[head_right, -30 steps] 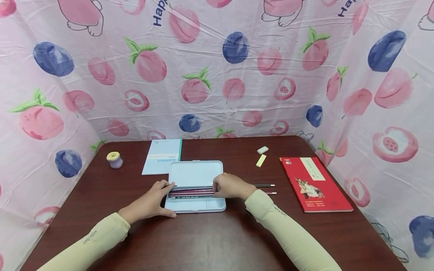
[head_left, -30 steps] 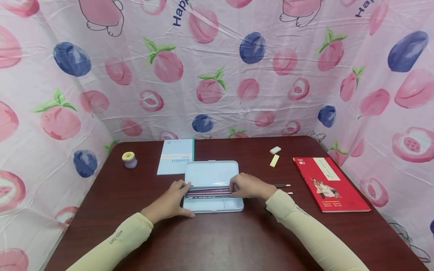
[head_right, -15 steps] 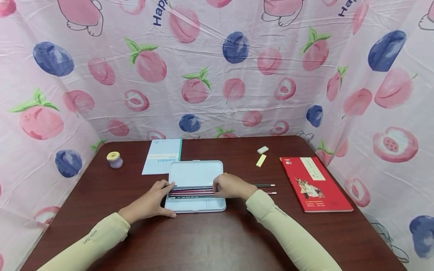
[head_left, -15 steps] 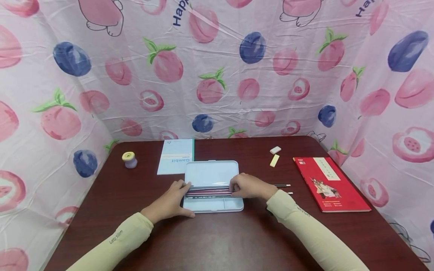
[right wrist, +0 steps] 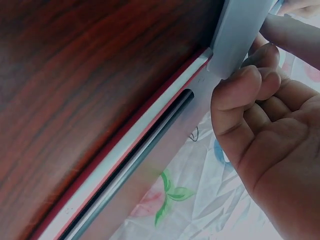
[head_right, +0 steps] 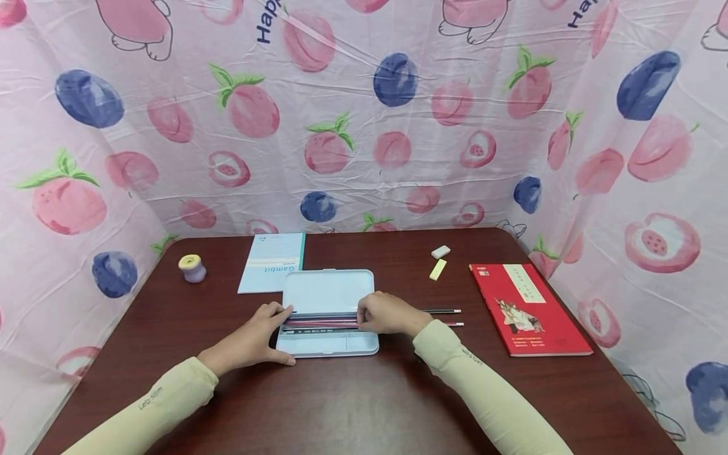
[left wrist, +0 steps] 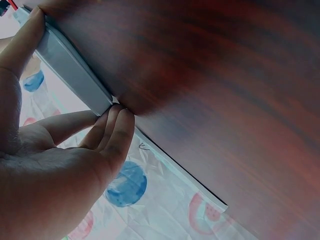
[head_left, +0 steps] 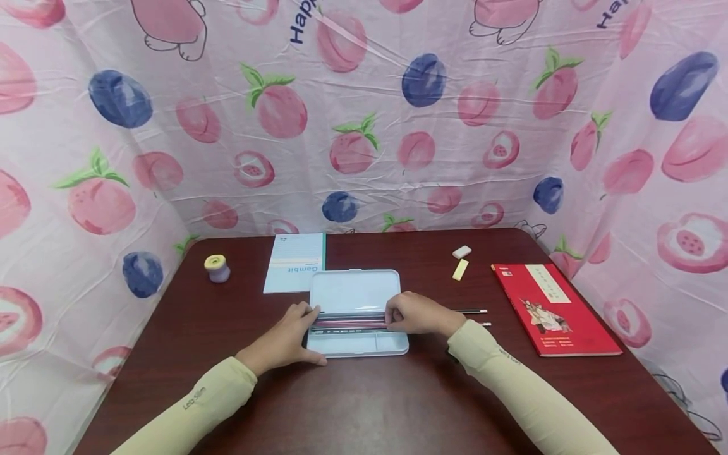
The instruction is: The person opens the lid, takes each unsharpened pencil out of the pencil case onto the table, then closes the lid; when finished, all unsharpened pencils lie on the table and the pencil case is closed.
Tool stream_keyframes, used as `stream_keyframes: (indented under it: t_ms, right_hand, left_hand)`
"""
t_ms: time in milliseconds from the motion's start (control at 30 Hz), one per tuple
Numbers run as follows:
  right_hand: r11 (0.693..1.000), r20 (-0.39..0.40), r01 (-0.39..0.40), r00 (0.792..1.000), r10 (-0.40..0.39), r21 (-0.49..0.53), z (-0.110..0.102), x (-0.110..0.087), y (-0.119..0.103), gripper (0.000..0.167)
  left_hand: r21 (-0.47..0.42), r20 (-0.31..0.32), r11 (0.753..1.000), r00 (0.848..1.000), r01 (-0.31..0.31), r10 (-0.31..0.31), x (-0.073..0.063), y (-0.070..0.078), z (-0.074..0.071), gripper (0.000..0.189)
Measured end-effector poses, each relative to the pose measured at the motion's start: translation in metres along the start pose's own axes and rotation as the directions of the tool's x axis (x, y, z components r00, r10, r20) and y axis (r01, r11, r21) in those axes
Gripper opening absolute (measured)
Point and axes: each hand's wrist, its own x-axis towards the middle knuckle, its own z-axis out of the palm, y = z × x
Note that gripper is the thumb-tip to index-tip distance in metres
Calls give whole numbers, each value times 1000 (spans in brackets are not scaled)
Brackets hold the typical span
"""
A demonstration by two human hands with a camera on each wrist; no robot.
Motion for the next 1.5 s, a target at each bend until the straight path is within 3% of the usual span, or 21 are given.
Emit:
stream_keyframes:
  t_ms: [367,800,1500]
  right_hand:
    - [999,-46,-2,999,-1,-46,2,-5,-4,6]
    - [999,-228,7,973,-19,-53,-1,-21,1,7]
    - [993,-297,-15,953,49,116,-26,-77,53,8]
  left_hand:
    - [0,-1,1000,1000,3,-3,0,1,0,113]
    - [-3,1,1000,1000,9,-9,2,1,1,114]
    - [-6,8,1000,1000,22,-22,1,1,1,114]
